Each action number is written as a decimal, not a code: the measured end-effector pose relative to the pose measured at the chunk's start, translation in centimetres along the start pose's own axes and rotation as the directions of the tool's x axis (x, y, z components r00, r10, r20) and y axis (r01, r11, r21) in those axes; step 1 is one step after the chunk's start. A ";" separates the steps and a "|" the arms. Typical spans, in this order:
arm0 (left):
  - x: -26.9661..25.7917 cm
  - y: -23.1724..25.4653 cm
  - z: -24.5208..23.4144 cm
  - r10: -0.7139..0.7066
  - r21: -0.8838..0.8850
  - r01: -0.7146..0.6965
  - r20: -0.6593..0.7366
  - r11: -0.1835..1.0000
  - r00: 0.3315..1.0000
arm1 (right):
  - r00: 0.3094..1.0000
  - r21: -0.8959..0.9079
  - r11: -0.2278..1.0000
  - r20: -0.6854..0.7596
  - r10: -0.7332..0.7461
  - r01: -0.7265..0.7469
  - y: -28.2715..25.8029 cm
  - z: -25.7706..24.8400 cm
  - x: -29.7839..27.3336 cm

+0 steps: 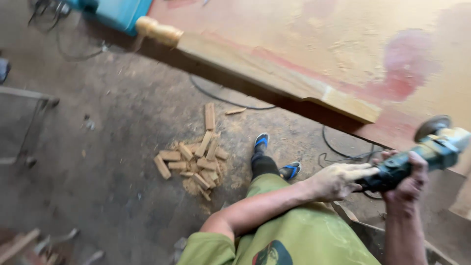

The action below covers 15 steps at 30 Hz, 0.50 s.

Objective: The person picks up a wooden piece with a turned end and places it on a workbench. They then use an angle grinder with a sanding disc to smooth the surface of the wood, moving the tool back and forth along the length of the piece.

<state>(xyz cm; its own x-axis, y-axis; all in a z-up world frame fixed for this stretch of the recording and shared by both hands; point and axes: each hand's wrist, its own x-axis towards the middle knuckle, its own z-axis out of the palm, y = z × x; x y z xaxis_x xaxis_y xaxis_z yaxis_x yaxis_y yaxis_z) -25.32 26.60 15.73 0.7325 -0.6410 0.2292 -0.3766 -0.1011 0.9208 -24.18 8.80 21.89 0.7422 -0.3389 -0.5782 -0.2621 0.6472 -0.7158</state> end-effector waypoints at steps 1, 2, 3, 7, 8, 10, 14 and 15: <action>-0.6 -1.2 0.6 0.042 0.027 -0.044 0.060 0.999 0.997 | 1.000 -0.081 0.996 -0.014 -0.023 0.022 -0.1 -0.4 0.2; -0.9 -1.8 1.7 0.017 0.029 -0.018 0.039 0.999 0.999 | 1.000 -0.097 0.995 -0.002 0.003 -0.003 -0.2 -0.5 0.0; -0.9 -2.6 2.5 0.022 0.134 -0.028 0.041 0.991 0.999 | 0.999 -0.140 0.990 -0.052 0.007 -0.014 -0.2 -0.3 0.2; -0.2 -5.1 3.1 0.014 0.385 -0.040 0.071 0.922 0.997 | 0.995 -0.059 0.993 -0.030 0.099 -0.100 1.9 -5.6 6.2; -0.3 -5.3 3.0 -0.002 0.394 -0.022 0.060 0.919 0.998 | 0.993 -0.063 0.991 -0.018 0.115 -0.116 2.9 -4.8 6.8; -0.2 -6.4 2.5 -0.018 0.256 0.009 0.035 0.967 0.999 | 0.991 -0.065 0.989 -0.008 0.130 -0.130 5.1 -3.2 7.9; -0.1 -8.7 0.9 0.065 0.210 -0.058 -0.028 0.976 0.997 | 0.987 -0.100 0.983 -0.061 0.147 -0.153 5.8 -1.6 5.2; 0.0 -8.8 0.1 0.114 0.299 -0.108 -0.005 0.948 0.993 | 0.989 -0.097 0.987 -0.075 0.124 -0.131 5.4 -0.9 4.6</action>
<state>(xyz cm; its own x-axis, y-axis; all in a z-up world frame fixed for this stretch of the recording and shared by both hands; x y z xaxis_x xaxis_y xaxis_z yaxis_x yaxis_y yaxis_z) -22.04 27.38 7.55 0.6873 -0.6449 0.3342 -0.6055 -0.2545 0.7541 -22.70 10.16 15.02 0.6555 -0.3063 -0.6903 -0.4155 0.6171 -0.6683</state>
